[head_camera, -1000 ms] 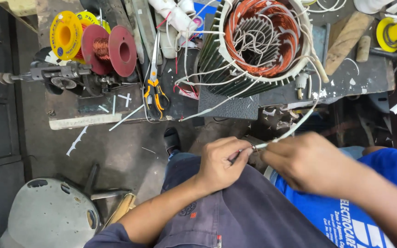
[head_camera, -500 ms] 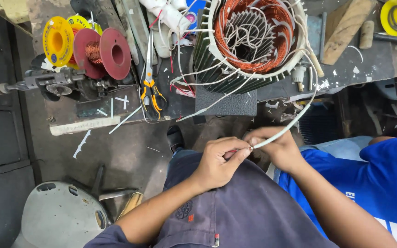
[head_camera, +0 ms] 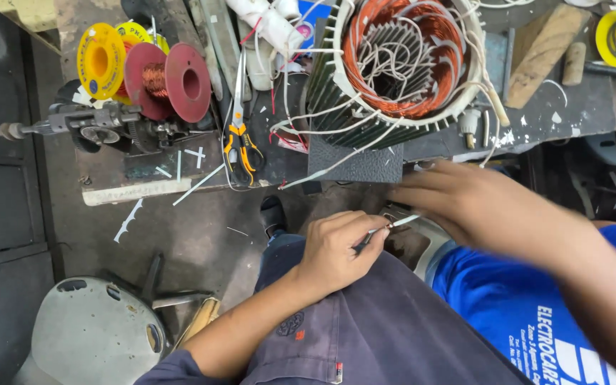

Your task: Repairing an electric motor by stripping, connecting, and organizing the stator wiring

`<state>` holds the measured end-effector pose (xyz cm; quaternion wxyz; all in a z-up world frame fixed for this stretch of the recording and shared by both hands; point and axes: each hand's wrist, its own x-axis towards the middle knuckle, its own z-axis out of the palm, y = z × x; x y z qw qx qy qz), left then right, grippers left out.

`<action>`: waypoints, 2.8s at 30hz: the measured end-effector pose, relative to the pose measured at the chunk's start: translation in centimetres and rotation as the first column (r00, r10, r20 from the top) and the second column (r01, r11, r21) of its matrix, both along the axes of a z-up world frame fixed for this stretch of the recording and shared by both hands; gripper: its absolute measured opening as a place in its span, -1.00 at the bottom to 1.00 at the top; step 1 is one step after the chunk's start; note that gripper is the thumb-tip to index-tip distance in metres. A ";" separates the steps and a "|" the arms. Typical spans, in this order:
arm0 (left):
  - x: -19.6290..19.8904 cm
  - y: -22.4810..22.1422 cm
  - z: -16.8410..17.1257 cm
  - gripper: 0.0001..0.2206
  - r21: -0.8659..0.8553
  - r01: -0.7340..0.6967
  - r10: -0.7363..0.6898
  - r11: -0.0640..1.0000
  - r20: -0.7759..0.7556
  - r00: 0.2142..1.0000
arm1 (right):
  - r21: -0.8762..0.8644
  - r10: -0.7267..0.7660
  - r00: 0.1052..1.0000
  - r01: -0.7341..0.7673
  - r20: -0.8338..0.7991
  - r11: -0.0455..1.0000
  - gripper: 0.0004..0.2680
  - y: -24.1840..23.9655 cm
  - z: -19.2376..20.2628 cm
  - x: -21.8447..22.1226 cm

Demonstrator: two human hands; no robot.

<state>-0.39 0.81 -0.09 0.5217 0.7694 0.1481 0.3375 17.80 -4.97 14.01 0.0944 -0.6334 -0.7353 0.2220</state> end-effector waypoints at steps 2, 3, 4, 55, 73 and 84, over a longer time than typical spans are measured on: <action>0.1 0.0 0.5 -0.92 0.006 0.004 -0.004 1.000 0.004 1.000 | -0.131 0.087 0.986 -0.106 -0.142 0.986 -0.88 1.5 -3.6 1.6; 0.2 0.1 0.7 -0.91 0.012 -0.002 0.002 1.000 0.009 1.000 | -0.242 0.159 0.944 -0.234 -0.291 0.942 -0.89 2.4 -5.3 2.4; 0.2 0.2 0.7 -0.91 0.014 -0.006 0.005 1.000 0.011 1.000 | -0.241 0.163 0.944 -0.237 -0.288 0.941 -0.89 2.7 -5.4 2.7; 1.3 -2.6 -1.7 -0.95 -0.631 0.018 -0.059 0.775 -0.044 0.997 | -0.210 -0.411 0.044 0.808 -0.911 0.551 -0.91 -10.2 -21.8 -5.1; 1.1 -2.3 -2.0 -0.96 -0.361 0.030 -0.098 0.932 -0.172 0.980 | -0.034 -0.242 0.224 0.665 -0.944 0.746 -0.84 -8.1 -18.3 -2.7; 2.2 0.6 -1.6 -0.75 0.048 0.259 -0.232 0.965 -0.315 0.920 | -0.020 -0.287 0.240 0.734 -0.927 0.679 -0.91 -8.2 -18.8 -3.2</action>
